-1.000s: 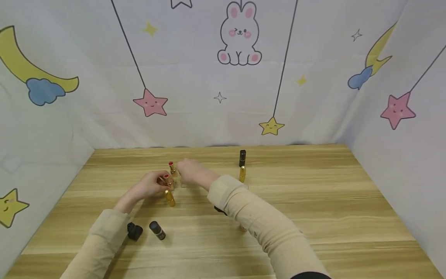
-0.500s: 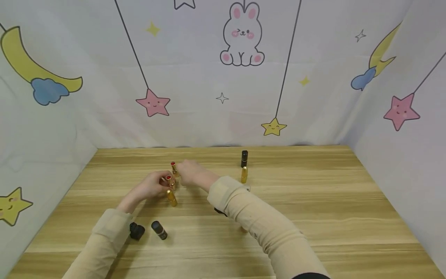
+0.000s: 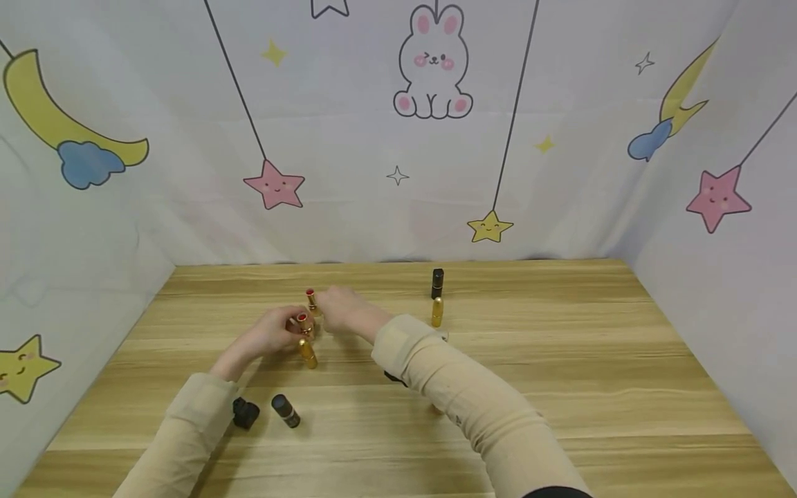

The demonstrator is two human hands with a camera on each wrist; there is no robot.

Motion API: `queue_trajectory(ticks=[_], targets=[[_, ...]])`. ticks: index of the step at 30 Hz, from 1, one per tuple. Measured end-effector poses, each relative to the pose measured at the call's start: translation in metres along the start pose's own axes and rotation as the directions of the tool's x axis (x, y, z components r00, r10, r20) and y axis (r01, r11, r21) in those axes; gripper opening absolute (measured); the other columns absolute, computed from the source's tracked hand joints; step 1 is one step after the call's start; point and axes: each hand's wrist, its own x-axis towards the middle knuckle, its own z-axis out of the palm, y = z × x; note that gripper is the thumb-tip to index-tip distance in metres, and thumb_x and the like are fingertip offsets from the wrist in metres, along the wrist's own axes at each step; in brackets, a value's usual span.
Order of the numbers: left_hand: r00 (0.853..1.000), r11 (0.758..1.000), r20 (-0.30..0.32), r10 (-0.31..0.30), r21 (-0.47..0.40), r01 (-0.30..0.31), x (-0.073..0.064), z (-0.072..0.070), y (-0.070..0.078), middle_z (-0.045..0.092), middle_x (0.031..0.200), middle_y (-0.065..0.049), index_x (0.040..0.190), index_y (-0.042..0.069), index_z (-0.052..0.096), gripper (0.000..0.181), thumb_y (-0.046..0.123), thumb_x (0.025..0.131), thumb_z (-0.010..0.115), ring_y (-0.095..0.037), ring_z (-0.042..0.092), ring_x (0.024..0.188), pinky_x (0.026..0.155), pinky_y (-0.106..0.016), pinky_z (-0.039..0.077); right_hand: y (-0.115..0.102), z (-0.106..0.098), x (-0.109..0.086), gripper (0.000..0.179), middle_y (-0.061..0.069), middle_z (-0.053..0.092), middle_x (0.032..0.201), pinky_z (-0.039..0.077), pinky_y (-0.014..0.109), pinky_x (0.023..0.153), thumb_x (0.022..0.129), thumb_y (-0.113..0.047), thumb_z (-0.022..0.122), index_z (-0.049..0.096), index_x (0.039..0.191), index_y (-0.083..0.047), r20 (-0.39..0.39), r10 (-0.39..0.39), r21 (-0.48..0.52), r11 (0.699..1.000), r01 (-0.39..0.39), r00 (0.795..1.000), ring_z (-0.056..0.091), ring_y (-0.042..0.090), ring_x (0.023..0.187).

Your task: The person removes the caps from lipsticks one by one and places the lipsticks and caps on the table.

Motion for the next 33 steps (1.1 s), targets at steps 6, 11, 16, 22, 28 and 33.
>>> queue_trajectory(ticks=[6, 11, 16, 22, 28, 33], targets=[[1.0, 1.0, 0.007, 0.023, 0.0, -0.023, -0.002, 0.0, -0.001, 0.063, 0.086, -0.013, 0.095, -0.001, 0.063, 0.025, -0.006, 0.072, 0.068, -0.018, 0.058, 0.078, 0.067, -0.027, 0.047, 0.0, -0.001, -0.002, 0.022, -0.005, 0.04, 0.063, 0.03, 0.021, 0.053, 0.084, -0.006, 0.065, 0.049, 0.07, -0.012, 0.012, 0.021, 0.017, 1.0, -0.021, 1.0, 0.036, 0.01, 0.06], [1.0, 1.0, 0.005, 0.028, 0.007, -0.028, -0.005, -0.001, -0.002, 0.064, 0.09, -0.015, 0.1, -0.002, 0.062, 0.026, -0.005, 0.075, 0.068, -0.018, 0.059, 0.078, 0.069, -0.028, 0.049, 0.0, -0.004, -0.004, 0.004, -0.001, 0.057, 0.076, 0.04, 0.021, 0.059, 0.084, -0.008, 0.066, 0.063, 0.087, -0.006, 0.009, 0.039, 0.045, 0.998, -0.039, 0.999, 0.048, 0.011, 0.066], [1.0, 1.0, 0.001, -0.01, 0.013, 0.01, -0.01, -0.004, -0.003, 0.065, 0.094, -0.018, 0.111, -0.004, 0.059, 0.033, -0.002, 0.079, 0.068, -0.021, 0.063, 0.08, 0.073, -0.031, 0.052, -0.002, -0.009, -0.007, 0.028, 0.009, 0.069, 0.115, 0.054, 0.031, 0.087, 0.087, -0.011, 0.065, 0.065, 0.114, -0.002, 0.002, 0.038, 0.045, 0.998, -0.038, 0.999, 0.066, 0.022, 0.101], [0.998, 0.998, -0.006, -0.068, 0.001, 0.068, -0.014, -0.008, 0.0, 0.063, 0.096, -0.018, 0.109, -0.003, 0.058, 0.029, -0.003, 0.081, 0.066, -0.022, 0.063, 0.082, 0.073, -0.034, 0.051, -0.006, -0.014, -0.011, 0.032, 0.01, 0.066, 0.123, 0.053, 0.034, 0.092, 0.088, -0.01, 0.063, 0.064, 0.119, -0.002, -0.002, 0.031, 0.014, 0.999, -0.031, 1.0, 0.064, 0.025, 0.111], [0.994, 0.995, -0.023, -0.103, -0.002, 0.103, -0.017, -0.009, 0.001, 0.065, 0.1, -0.021, 0.111, -0.003, 0.059, 0.029, 0.0, 0.082, 0.066, -0.028, 0.065, 0.088, 0.077, -0.038, 0.052, -0.008, -0.017, -0.017, 0.034, 0.005, 0.066, 0.124, 0.054, 0.034, 0.089, 0.089, -0.016, 0.064, 0.064, 0.121, -0.007, -0.022, 0.065, -0.03, 0.997, -0.066, 0.998, 0.064, 0.022, 0.111], [0.989, 0.99, -0.028, -0.142, -0.006, 0.142, -0.022, -0.011, 0.003, 0.065, 0.103, -0.021, 0.114, -0.002, 0.058, 0.032, 0.004, 0.084, 0.067, -0.027, 0.065, 0.089, 0.078, -0.038, 0.053, -0.007, -0.02, -0.022, 0.038, 0.002, 0.065, 0.126, 0.053, 0.037, 0.09, 0.089, -0.024, 0.067, 0.063, 0.125, -0.011, -0.062, 0.068, -0.071, 0.995, -0.073, 0.996, 0.059, 0.023, 0.116]])
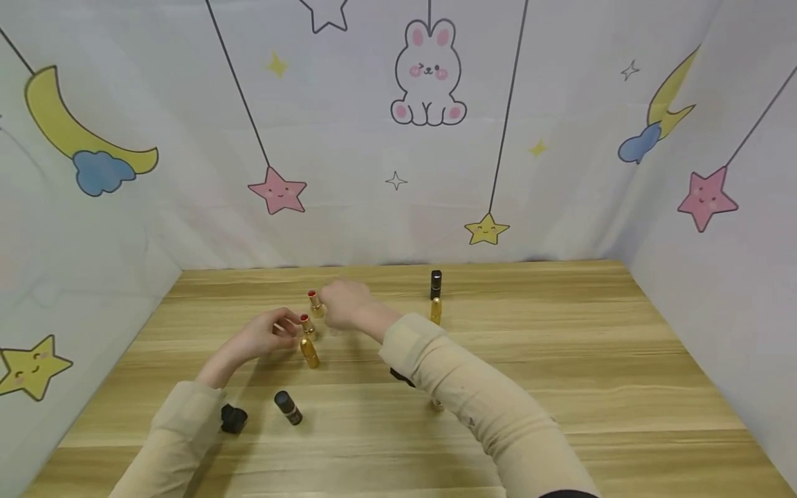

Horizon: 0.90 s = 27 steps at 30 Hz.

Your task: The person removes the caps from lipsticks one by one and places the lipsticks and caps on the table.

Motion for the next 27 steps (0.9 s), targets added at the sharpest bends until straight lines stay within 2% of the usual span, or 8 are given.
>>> queue_trajectory(ticks=[6, 13, 20, 27], targets=[[1.0, 1.0, 0.001, 0.0, -0.003, 0.0, -0.007, 0.0, 0.0, 0.064, 0.105, -0.019, 0.116, -0.002, 0.058, 0.033, 0.007, 0.085, 0.067, -0.027, 0.065, 0.092, 0.082, -0.039, 0.053, 0.001, -0.004, -0.008, 0.036, 0.003, 0.062, 0.126, 0.05, 0.041, 0.096, 0.09, -0.028, 0.066, 0.064, 0.123, -0.013, -0.067, -0.008, -0.009, 1.0, 0.008, 0.998, 0.056, 0.023, 0.116], [0.998, 0.998, -0.006, 0.055, -0.017, -0.055, -0.017, -0.002, 0.002, 0.064, 0.104, -0.022, 0.11, -0.006, 0.059, 0.025, 0.001, 0.086, 0.064, -0.028, 0.063, 0.093, 0.081, -0.039, 0.053, 0.0, -0.005, -0.018, 0.033, 0.002, 0.062, 0.125, 0.043, 0.048, 0.104, 0.092, -0.03, 0.063, 0.064, 0.121, -0.016, -0.118, -0.018, 0.014, 1.0, 0.02, 0.993, 0.055, 0.023, 0.118], [0.996, 0.995, 0.042, 0.082, -0.052, -0.08, -0.028, -0.003, 0.003, 0.064, 0.107, -0.024, 0.113, -0.007, 0.059, 0.03, -0.002, 0.084, 0.064, -0.028, 0.065, 0.093, 0.079, -0.038, 0.055, -0.003, -0.003, -0.026, 0.031, 0.001, 0.063, 0.124, 0.043, 0.047, 0.103, 0.093, -0.031, 0.061, 0.065, 0.12, -0.018, -0.159, -0.047, 0.012, 0.999, 0.05, 0.986, 0.055, 0.023, 0.119], [0.991, 0.988, 0.081, 0.103, -0.12, -0.093, -0.032, 0.001, 0.002, 0.063, 0.109, -0.023, 0.118, -0.005, 0.057, 0.037, -0.001, 0.082, 0.066, -0.028, 0.067, 0.093, 0.08, -0.037, 0.055, -0.007, -0.003, -0.031, 0.028, 0.001, 0.065, 0.119, 0.048, 0.043, 0.095, 0.093, -0.029, 0.061, 0.067, 0.118, -0.017, -0.175, -0.078, 0.041, 0.995, 0.086, 0.981, 0.058, 0.021, 0.111]])
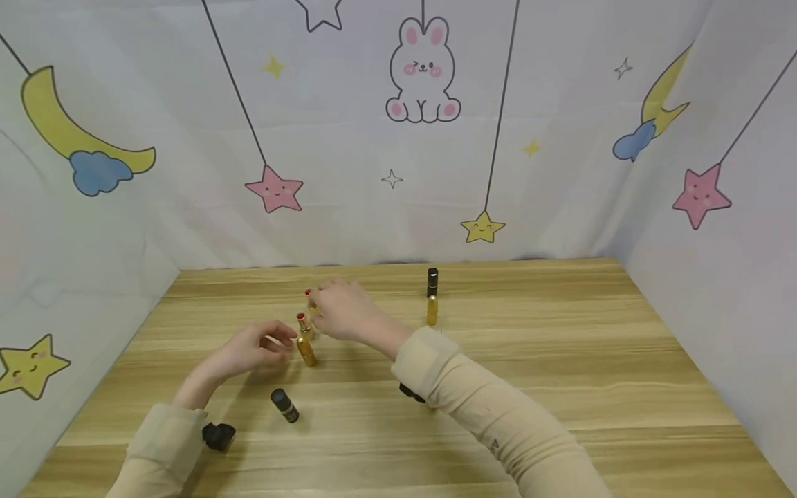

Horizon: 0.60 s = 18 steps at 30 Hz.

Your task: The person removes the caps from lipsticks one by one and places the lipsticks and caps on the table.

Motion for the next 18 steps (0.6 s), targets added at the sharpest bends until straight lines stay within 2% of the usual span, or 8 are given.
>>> queue_trajectory(ticks=[3, 6, 11, 18], targets=[[1.0, 1.0, 0.015, 0.005, -0.021, -0.005, -0.001, 0.001, -0.001, 0.062, 0.109, -0.025, 0.119, -0.005, 0.057, 0.039, -0.001, 0.082, 0.067, -0.029, 0.067, 0.093, 0.08, -0.037, 0.056, -0.001, 0.001, -0.001, 0.028, 0.0, 0.064, 0.121, 0.048, 0.044, 0.095, 0.094, -0.03, 0.06, 0.066, 0.119, -0.017, 0.013, 0.009, 0.028, 1.0, -0.009, 1.0, 0.056, 0.021, 0.113], [1.0, 0.999, 0.017, -0.012, -0.029, 0.013, -0.001, 0.004, -0.001, 0.062, 0.109, -0.025, 0.117, -0.003, 0.058, 0.039, 0.001, 0.081, 0.069, -0.028, 0.068, 0.092, 0.079, -0.035, 0.056, -0.002, 0.004, -0.001, 0.029, 0.0, 0.065, 0.116, 0.05, 0.038, 0.09, 0.094, -0.03, 0.061, 0.066, 0.118, -0.015, 0.006, -0.006, 0.025, 1.0, 0.005, 1.0, 0.058, 0.019, 0.106], [0.999, 0.999, 0.018, -0.042, -0.019, 0.042, -0.002, 0.009, 0.002, 0.062, 0.111, -0.021, 0.117, 0.001, 0.059, 0.043, 0.012, 0.079, 0.076, -0.024, 0.068, 0.091, 0.076, -0.033, 0.056, -0.004, 0.009, 0.0, 0.026, 0.001, 0.067, 0.107, 0.052, 0.029, 0.079, 0.093, -0.027, 0.062, 0.067, 0.113, -0.013, -0.023, -0.052, 0.016, 0.998, 0.052, 0.998, 0.061, 0.014, 0.094], [0.998, 0.999, 0.059, 0.015, -0.053, -0.012, -0.001, 0.016, 0.0, 0.062, 0.109, -0.023, 0.112, -0.001, 0.059, 0.039, 0.011, 0.079, 0.076, -0.023, 0.069, 0.089, 0.075, -0.032, 0.055, -0.013, 0.013, -0.002, 0.024, 0.001, 0.067, 0.11, 0.051, 0.026, 0.082, 0.092, -0.024, 0.062, 0.069, 0.111, -0.011, -0.019, -0.098, 0.049, 0.994, 0.099, 0.995, 0.062, 0.014, 0.096]])
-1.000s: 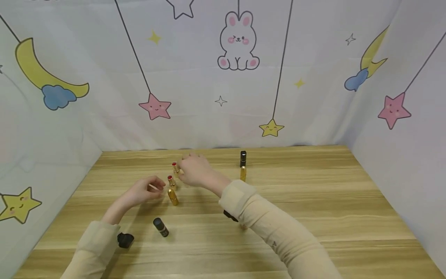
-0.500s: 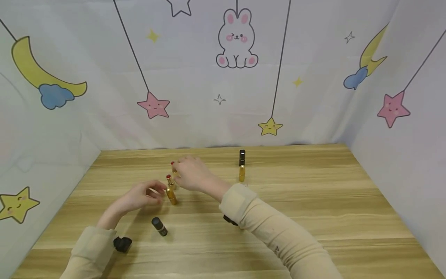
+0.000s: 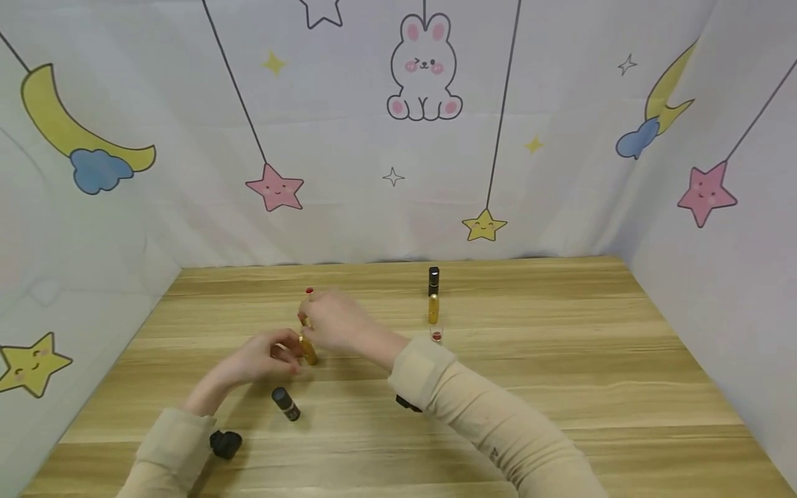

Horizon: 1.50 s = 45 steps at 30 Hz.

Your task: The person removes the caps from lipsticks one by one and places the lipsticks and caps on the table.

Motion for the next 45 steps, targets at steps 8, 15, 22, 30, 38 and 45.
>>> queue_trajectory(ticks=[8, 15, 22, 30, 38, 45], targets=[[0.999, 0.999, -0.029, -0.036, 0.001, 0.036, 0.007, 0.006, 0.001, 0.064, 0.109, -0.016, 0.109, 0.004, 0.063, 0.035, 0.014, 0.079, 0.078, -0.022, 0.068, 0.094, 0.074, -0.03, 0.055, -0.008, 0.006, 0.001, 0.02, 0.002, 0.067, 0.103, 0.048, 0.022, 0.075, 0.091, -0.023, 0.064, 0.068, 0.106, -0.011, 0.037, -0.044, 0.02, 0.999, 0.043, 0.998, 0.059, 0.011, 0.087], [0.999, 0.999, -0.032, -0.036, -0.016, 0.036, 0.012, 0.007, 0.003, 0.063, 0.109, -0.018, 0.117, -0.002, 0.061, 0.042, 0.012, 0.08, 0.076, -0.021, 0.066, 0.091, 0.073, -0.03, 0.054, -0.012, 0.013, 0.002, 0.018, -0.001, 0.066, 0.099, 0.046, 0.02, 0.069, 0.089, -0.02, 0.065, 0.07, 0.104, -0.013, 0.041, -0.057, -0.008, 0.998, 0.057, 0.998, 0.058, 0.008, 0.083], [0.998, 1.0, -0.052, -0.022, 0.017, 0.023, 0.015, 0.007, 0.001, 0.064, 0.108, -0.019, 0.111, -0.002, 0.063, 0.037, 0.011, 0.079, 0.077, -0.021, 0.066, 0.089, 0.072, -0.029, 0.053, -0.012, 0.018, 0.003, 0.013, -0.003, 0.063, 0.092, 0.043, 0.02, 0.066, 0.088, -0.019, 0.065, 0.072, 0.098, -0.015, 0.033, -0.052, -0.002, 0.999, 0.052, 0.998, 0.055, 0.008, 0.078], [0.998, 0.998, -0.049, -0.031, 0.047, 0.033, 0.018, 0.008, 0.001, 0.065, 0.108, -0.019, 0.105, -0.001, 0.064, 0.03, 0.011, 0.08, 0.076, -0.022, 0.066, 0.091, 0.073, -0.03, 0.052, -0.012, 0.019, 0.004, 0.005, -0.003, 0.063, 0.088, 0.039, 0.018, 0.061, 0.087, -0.018, 0.066, 0.069, 0.09, -0.014, 0.042, -0.051, -0.006, 0.999, 0.051, 0.998, 0.051, 0.006, 0.07], [0.999, 0.997, -0.035, -0.036, 0.062, 0.038, 0.019, 0.007, 0.001, 0.066, 0.111, -0.021, 0.108, -0.002, 0.065, 0.03, 0.009, 0.082, 0.074, -0.024, 0.066, 0.094, 0.076, -0.033, 0.053, -0.011, 0.02, 0.003, 0.004, -0.003, 0.067, 0.085, 0.038, 0.018, 0.061, 0.088, -0.015, 0.065, 0.068, 0.086, -0.014, 0.038, -0.065, 0.011, 0.998, 0.064, 0.997, 0.05, 0.005, 0.069], [0.999, 0.996, -0.034, -0.042, 0.074, 0.044, 0.018, 0.008, 0.0, 0.065, 0.115, -0.021, 0.107, 0.0, 0.065, 0.029, 0.01, 0.082, 0.074, -0.028, 0.066, 0.099, 0.078, -0.034, 0.054, -0.01, 0.022, 0.005, 0.004, -0.003, 0.067, 0.084, 0.039, 0.017, 0.06, 0.088, -0.013, 0.065, 0.069, 0.086, -0.013, 0.034, -0.064, 0.022, 0.998, 0.064, 0.997, 0.051, 0.005, 0.066]])
